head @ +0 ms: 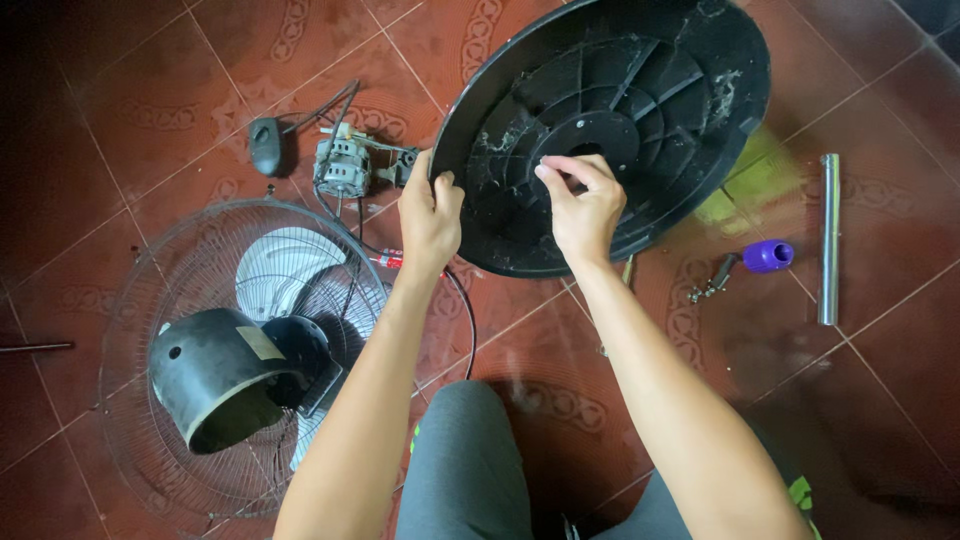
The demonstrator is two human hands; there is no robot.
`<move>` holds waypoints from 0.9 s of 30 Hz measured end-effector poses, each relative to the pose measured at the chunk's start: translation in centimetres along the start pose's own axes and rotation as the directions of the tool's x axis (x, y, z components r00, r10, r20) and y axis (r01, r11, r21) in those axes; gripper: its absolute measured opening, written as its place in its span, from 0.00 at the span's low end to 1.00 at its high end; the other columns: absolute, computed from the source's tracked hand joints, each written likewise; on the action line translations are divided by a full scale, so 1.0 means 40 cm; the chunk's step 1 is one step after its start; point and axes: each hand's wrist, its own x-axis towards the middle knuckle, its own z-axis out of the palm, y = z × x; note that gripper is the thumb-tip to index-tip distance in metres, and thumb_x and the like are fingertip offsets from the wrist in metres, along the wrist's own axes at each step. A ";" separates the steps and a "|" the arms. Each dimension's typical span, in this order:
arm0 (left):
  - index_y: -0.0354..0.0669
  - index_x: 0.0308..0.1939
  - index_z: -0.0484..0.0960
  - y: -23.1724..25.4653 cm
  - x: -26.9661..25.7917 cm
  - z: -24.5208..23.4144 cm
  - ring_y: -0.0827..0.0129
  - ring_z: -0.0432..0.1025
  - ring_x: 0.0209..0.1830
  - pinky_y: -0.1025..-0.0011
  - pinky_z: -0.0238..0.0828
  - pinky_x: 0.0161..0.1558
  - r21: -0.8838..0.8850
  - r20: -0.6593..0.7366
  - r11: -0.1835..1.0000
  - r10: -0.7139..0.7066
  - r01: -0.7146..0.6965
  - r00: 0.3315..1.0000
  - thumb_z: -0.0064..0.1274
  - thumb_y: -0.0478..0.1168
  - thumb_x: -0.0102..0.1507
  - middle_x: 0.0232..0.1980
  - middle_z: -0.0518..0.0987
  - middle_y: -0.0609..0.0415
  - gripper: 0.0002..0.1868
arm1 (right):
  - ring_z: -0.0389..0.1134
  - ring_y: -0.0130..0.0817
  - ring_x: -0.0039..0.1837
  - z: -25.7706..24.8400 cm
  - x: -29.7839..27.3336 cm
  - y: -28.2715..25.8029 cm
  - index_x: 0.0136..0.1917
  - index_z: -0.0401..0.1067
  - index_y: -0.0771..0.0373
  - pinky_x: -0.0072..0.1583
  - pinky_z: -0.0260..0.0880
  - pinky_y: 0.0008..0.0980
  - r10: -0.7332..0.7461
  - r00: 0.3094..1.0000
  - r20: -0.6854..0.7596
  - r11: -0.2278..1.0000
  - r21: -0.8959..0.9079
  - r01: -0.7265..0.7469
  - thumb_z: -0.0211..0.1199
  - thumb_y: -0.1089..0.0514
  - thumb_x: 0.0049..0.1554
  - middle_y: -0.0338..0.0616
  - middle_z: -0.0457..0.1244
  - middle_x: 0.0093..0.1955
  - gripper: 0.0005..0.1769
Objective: The person assembles the base of an electric fan by inserting the central pole into the base plate and securing it with screws using a screwdriver. The person handles the base plate, pole, screws, and screwdriver.
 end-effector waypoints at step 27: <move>0.40 0.55 0.78 0.010 -0.009 -0.005 0.85 0.65 0.29 0.81 0.64 0.33 -0.007 0.046 1.000 -0.021 0.021 0.999 0.44 0.30 0.65 0.33 0.74 0.63 0.15 | 0.72 0.32 0.41 0.029 -0.031 -0.050 0.46 0.77 0.66 0.45 0.71 0.29 -0.200 0.974 -0.108 0.962 -0.213 0.174 0.72 0.67 0.57 0.43 0.68 0.42 0.04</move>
